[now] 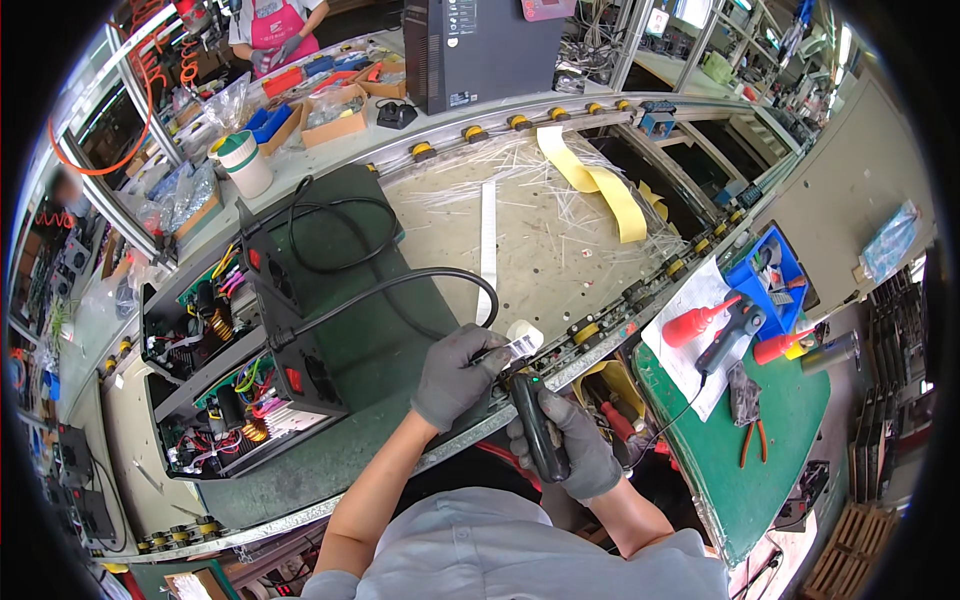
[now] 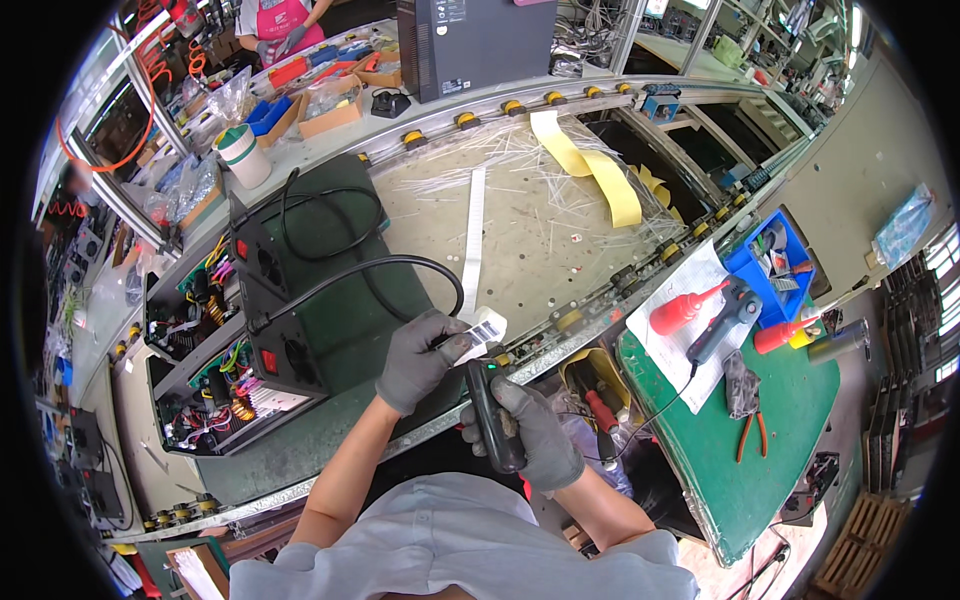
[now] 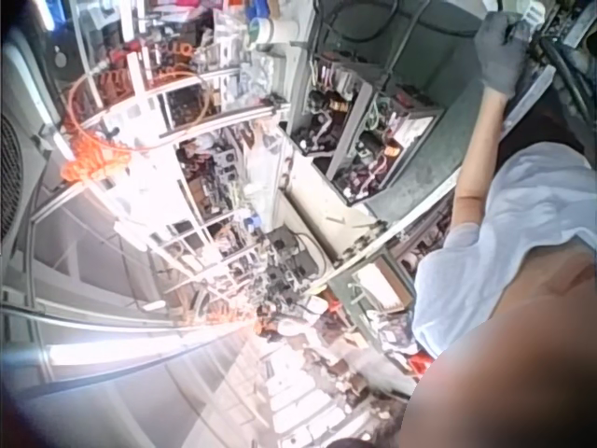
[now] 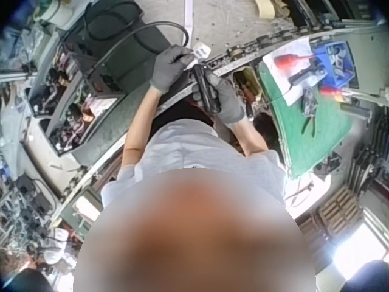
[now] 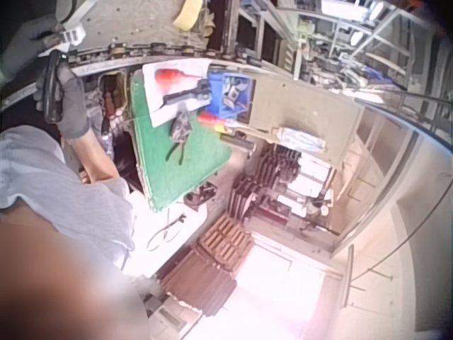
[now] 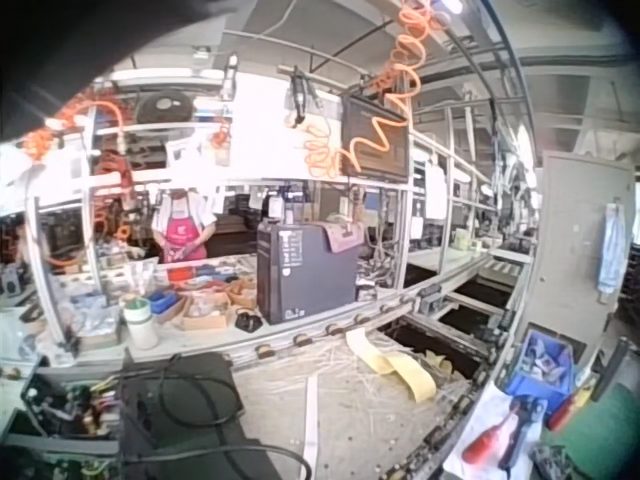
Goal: Assembling and securing components inside electronic inverter units on a production line.
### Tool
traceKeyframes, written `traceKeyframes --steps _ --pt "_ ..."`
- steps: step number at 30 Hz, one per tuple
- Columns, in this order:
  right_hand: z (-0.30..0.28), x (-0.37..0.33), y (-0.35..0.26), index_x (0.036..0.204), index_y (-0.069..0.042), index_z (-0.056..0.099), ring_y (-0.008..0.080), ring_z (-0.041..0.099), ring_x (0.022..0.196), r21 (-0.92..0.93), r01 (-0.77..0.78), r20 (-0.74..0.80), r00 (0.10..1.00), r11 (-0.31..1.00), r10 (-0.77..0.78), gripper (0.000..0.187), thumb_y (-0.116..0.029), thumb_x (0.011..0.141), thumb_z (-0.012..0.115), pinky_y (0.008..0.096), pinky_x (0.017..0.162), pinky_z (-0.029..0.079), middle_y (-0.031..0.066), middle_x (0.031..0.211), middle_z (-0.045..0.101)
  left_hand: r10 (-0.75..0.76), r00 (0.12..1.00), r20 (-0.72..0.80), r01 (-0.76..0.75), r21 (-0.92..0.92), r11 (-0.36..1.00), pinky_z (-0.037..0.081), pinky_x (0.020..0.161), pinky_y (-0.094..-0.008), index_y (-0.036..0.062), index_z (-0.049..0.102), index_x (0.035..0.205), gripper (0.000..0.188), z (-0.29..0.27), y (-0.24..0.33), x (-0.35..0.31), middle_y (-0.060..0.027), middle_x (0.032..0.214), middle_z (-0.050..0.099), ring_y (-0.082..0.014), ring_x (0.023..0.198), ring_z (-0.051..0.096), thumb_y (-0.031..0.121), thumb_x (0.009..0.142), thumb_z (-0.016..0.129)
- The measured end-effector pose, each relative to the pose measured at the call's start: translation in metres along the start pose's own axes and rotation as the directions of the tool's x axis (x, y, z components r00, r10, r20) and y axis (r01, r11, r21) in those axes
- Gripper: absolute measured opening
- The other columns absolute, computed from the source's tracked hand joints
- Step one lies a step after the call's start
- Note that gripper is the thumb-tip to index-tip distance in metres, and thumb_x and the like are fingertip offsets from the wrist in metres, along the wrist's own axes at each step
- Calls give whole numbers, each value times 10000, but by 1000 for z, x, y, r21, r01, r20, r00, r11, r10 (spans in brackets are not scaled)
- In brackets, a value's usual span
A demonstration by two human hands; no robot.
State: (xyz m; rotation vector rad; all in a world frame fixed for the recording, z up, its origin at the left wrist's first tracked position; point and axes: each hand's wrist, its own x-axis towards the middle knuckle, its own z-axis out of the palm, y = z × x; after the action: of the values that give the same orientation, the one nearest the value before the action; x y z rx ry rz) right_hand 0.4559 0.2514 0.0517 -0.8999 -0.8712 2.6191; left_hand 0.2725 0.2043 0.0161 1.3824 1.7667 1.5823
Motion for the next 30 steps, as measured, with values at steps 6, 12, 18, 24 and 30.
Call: traceKeyframes --steps 6,12,18,24,30 --pt "-1 -1 1 1063 -37 533 217 642 698 15 8 29 1000 1000 -9 412 -403 875 562 318 570 538 134 847 646 21 1000 0 -21 14 1000 455 633 -293 14 623 879 136 1 -2 0 -107 791 592 -211 689 579 80 767 663" --pt "5 -5 -6 1153 -32 501 181 636 687 -123 93 -31 995 988 -97 437 -382 892 526 295 573 533 114 843 643 -10 1000 19 10 4 1000 456 630 -284 15 628 877 126 -3 -4 -1 -96 780 597 -173 685 580 79 772 657" --pt "-1 13 -17 1192 -57 495 93 586 654 -162 336 -29 938 928 -345 409 -329 889 525 219 596 490 52 825 622 -147 971 188 167 -91 982 456 638 -278 -4 632 899 150 -5 2 -3 -84 778 600 -147 697 574 104 795 631" --pt "0 15 -15 1148 -37 523 104 596 680 -236 385 -99 904 892 -416 393 -344 904 500 217 573 479 50 827 613 -146 981 127 152 -36 988 455 672 -288 -2 635 910 160 -7 -3 -4 -99 795 601 -174 724 577 105 793 612" --pt "-14 -10 4 1079 -17 543 154 624 649 -91 179 -29 983 980 -182 384 -357 916 470 238 536 493 104 840 639 -49 998 33 50 -13 999 459 677 -293 7 637 903 153 -2 1 -2 -114 802 598 -210 720 580 95 778 633"
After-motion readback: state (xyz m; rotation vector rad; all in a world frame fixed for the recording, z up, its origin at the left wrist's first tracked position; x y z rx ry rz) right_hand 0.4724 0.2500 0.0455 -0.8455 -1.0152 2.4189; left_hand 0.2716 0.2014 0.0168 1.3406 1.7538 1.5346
